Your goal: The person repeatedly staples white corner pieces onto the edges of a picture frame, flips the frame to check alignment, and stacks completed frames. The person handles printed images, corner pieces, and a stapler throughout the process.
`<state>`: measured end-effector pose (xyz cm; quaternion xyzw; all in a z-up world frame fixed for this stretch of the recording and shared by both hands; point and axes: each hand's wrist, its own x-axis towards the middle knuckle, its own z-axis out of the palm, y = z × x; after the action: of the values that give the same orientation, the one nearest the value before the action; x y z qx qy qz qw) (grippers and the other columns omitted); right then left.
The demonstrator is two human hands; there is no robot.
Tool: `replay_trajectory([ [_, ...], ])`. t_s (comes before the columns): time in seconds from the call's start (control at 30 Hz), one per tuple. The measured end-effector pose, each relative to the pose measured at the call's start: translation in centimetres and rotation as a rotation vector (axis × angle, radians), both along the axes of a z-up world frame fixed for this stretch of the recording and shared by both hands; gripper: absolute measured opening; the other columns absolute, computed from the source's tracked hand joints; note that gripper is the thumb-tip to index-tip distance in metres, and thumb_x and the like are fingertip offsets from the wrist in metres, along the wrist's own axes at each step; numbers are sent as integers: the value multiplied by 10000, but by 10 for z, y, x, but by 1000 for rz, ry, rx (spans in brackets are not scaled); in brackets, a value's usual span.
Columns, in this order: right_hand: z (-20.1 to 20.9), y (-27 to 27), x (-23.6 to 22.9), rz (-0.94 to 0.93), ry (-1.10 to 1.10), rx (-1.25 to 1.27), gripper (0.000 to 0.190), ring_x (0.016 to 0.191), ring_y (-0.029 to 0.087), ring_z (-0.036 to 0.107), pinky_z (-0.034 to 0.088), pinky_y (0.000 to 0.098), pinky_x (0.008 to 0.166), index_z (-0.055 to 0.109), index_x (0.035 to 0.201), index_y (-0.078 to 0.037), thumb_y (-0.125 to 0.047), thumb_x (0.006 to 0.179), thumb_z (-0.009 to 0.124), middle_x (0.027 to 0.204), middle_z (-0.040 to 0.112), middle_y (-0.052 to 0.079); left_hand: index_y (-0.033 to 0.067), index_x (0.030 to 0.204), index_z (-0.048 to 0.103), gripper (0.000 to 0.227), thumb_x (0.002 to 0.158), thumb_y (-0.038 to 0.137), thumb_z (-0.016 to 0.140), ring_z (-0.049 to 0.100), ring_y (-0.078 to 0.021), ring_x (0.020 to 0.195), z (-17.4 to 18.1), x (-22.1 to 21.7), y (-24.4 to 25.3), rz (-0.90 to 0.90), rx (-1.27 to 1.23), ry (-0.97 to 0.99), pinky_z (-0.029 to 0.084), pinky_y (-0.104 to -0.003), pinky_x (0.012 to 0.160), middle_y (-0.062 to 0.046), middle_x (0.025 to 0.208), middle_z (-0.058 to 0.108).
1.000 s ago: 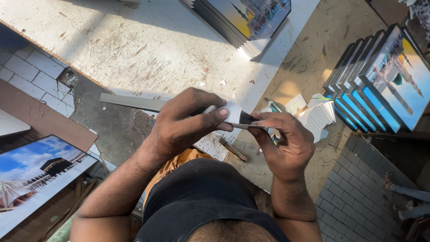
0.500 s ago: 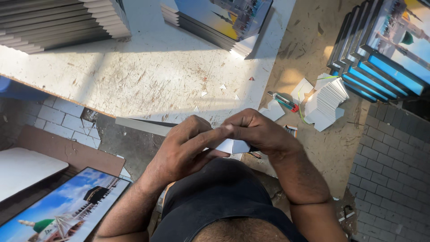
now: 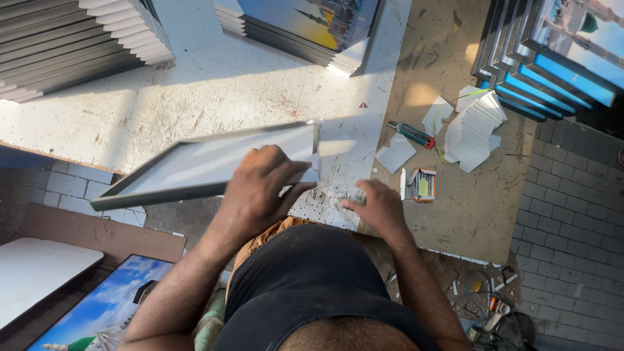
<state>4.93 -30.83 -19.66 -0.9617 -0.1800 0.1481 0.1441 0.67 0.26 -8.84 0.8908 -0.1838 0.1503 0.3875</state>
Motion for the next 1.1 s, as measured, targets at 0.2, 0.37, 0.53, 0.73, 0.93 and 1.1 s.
replay_trajectory([
  [0.2, -84, -29, -28, 6, 183, -371, 546, 976, 332, 707, 565, 495, 784, 690, 1098, -86, -540, 804, 761, 1017, 732, 141, 99, 918, 696, 219, 894, 301, 776, 604, -180, 775, -176, 10, -40, -14, 245, 164, 477, -378, 761, -31, 854, 622],
  [0.37, -102, -24, -18, 67, 332, -350, 544, 882, 337, 738, 585, 505, 773, 704, 975, -62, -597, 891, 649, 898, 742, 154, 118, 990, 690, 177, 967, 282, 752, 605, -189, 860, -253, 7, -40, -49, 373, 102, 469, -383, 851, -33, 930, 614],
  [0.53, -101, 17, -22, 69, 308, -248, 625, 818, 355, 737, 591, 498, 735, 703, 933, -29, -628, 989, 536, 850, 729, 185, 177, 944, 703, 209, 874, 375, 708, 524, -245, 1251, -254, 10, -27, -70, 310, 201, 377, -481, 1026, -83, 1328, 629],
  [0.73, -86, 54, -15, 40, 266, -63, 563, 706, 335, 724, 583, 483, 638, 683, 925, -8, -552, 994, 558, 757, 708, 169, 192, 1011, 705, 349, 931, 522, 625, 327, -122, 1498, -246, 23, -13, -191, 297, 367, 214, -542, 1195, 70, 1522, 532],
  [0.93, -86, 72, -7, 78, 306, -154, 539, 539, 251, 676, 565, 432, 508, 667, 893, -1, -523, 992, 580, 606, 635, 96, 204, 1030, 707, 351, 957, 527, 590, 380, -111, 1444, -247, 17, -14, -177, 268, 420, 181, -558, 1208, 89, 1507, 555],
  [1.1, -93, 73, -11, 28, 204, 5, 507, 528, 265, 685, 556, 433, 520, 681, 825, -15, -503, 958, 649, 580, 660, 111, 211, 1016, 706, 349, 963, 527, 569, 367, -104, 1469, -248, 16, -15, -168, 276, 425, 181, -552, 1208, 94, 1507, 550],
])
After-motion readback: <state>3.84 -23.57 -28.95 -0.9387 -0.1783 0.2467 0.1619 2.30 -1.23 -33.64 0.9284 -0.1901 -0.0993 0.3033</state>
